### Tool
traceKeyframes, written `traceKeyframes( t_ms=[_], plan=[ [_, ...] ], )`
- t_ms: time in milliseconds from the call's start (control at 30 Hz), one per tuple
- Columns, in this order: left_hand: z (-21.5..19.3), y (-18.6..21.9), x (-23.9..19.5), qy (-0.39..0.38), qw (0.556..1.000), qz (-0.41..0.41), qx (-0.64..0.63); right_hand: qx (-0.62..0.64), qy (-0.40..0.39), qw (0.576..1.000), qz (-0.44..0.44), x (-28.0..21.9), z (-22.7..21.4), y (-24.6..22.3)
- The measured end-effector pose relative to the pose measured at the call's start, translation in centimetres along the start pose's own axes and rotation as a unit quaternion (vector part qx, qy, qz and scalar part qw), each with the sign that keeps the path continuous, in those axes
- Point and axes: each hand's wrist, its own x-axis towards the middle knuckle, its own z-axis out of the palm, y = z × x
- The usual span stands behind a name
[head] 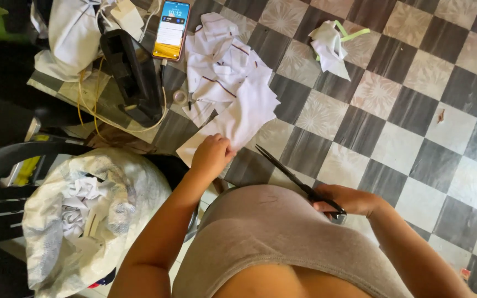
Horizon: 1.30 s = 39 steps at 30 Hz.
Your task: The person retrieves a white cloth from a plastic bag and places it on a checkered table. Using scissors, they cut the cloth into smaller strips and pieces, occasionally adjusting the fabric with their hands. The cut pieces are gathered and placed back into the bag.
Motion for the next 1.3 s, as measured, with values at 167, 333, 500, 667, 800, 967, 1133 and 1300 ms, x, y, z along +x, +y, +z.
traceKeyframes(
  t_ms=[167, 333, 500, 667, 800, 967, 1133, 1300],
  plan=[
    [-0.8, 0.9, -2.7, 0.079, 0.996, 0.012, 0.027, -0.028, -0.093, 0.994, -0.059, 3.6, -0.5, 2.5],
    [-0.2, 2.6, -5.8, 0.074, 0.996, -0.035, 0.038, 0.033, -0.053, 0.998, -0.016, 5.5, 0.4, 1.2],
    [2.0, 1.5, -6.2, 0.095, 0.993, -0.047, 0.047, 0.039, -0.046, 0.998, -0.018, 7.2, 1.8, -2.4],
    [1.4, 2.0, -6.2, 0.096, 0.994, -0.050, 0.027, 0.042, -0.045, 0.998, -0.033, 8.5, 2.7, -4.6],
    [2.1, 1.5, -6.2, 0.103, 0.993, -0.043, 0.040, 0.056, 0.028, 0.997, -0.036, 9.0, 3.1, -4.2],
    [3.1, 1.5, -6.9, 0.125, 0.990, -0.040, 0.054, 0.000, 0.067, 0.997, -0.028, 6.1, 3.4, -5.8],
    [3.4, 1.7, -7.4, 0.144, 0.987, -0.044, 0.059, -0.033, 0.033, 0.999, 0.007, 5.7, 3.3, -5.8],
    [3.4, 1.7, -7.5, 0.161, 0.985, -0.039, 0.049, -0.002, 0.011, 1.000, -0.009, 7.1, 3.7, -8.1]
  ],
)
